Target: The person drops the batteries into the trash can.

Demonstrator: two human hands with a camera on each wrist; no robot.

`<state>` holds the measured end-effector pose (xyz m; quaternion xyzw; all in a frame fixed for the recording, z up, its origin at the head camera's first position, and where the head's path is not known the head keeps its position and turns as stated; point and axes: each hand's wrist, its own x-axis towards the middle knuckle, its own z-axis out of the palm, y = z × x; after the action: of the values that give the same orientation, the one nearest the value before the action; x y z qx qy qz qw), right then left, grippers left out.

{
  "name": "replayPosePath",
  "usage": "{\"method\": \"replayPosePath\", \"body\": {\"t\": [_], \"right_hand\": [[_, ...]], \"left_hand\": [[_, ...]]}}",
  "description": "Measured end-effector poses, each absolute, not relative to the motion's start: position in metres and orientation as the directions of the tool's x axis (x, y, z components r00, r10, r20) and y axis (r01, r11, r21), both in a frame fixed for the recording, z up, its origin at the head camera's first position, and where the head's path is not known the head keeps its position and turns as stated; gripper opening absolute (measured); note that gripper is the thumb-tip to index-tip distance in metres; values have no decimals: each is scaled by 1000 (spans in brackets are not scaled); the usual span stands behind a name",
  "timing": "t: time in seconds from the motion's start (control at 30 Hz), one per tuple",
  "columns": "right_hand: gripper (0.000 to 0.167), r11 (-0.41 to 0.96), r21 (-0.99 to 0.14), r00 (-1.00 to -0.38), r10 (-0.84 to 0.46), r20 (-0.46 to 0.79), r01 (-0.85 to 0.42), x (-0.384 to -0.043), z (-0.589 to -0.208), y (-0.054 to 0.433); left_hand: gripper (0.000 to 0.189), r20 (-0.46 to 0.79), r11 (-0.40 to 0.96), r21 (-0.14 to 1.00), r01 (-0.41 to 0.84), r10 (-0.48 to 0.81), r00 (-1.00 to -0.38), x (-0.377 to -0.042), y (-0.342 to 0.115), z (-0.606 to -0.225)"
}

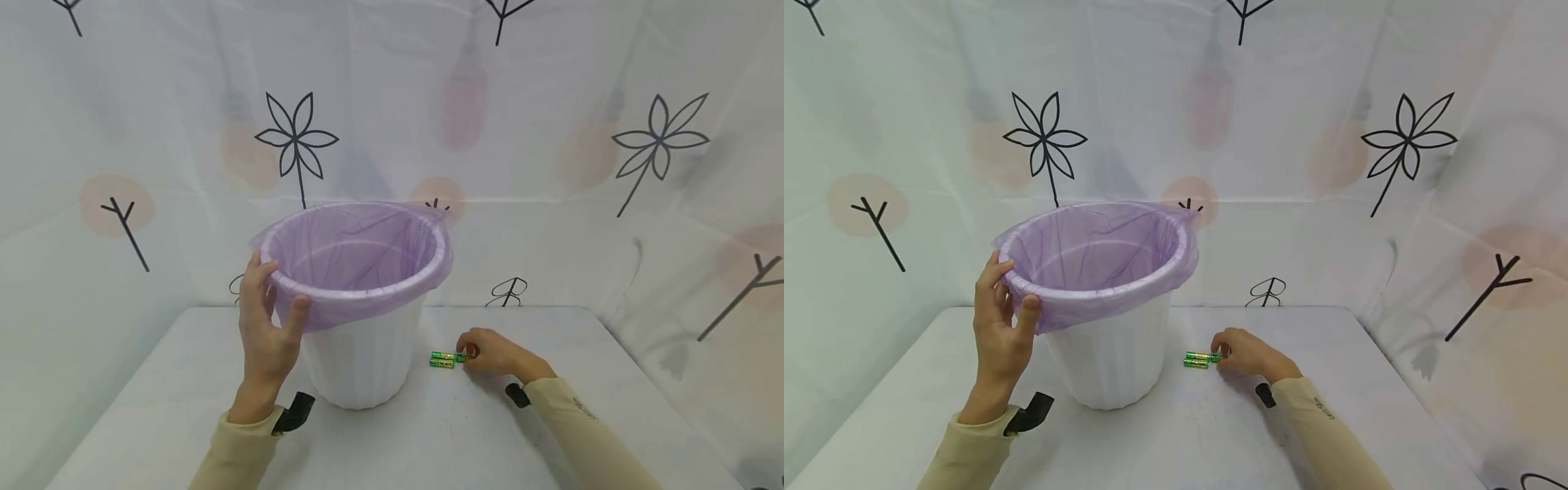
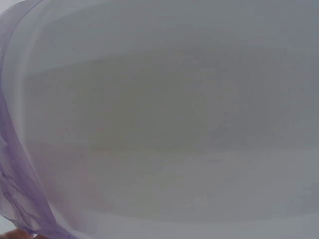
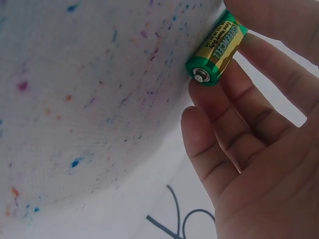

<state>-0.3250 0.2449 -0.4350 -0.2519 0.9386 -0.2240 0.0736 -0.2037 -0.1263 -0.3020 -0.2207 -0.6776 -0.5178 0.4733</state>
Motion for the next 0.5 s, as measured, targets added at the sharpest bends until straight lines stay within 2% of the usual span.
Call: {"method": "replayPosePath", "body": {"t": [0.5], "right_hand": [[16,752,-524,-860,-506,-72,-399,-316,-439,247]], "left_hand": [[53,868,365,496,788,-192,-458,-203,-126,-301]]}}
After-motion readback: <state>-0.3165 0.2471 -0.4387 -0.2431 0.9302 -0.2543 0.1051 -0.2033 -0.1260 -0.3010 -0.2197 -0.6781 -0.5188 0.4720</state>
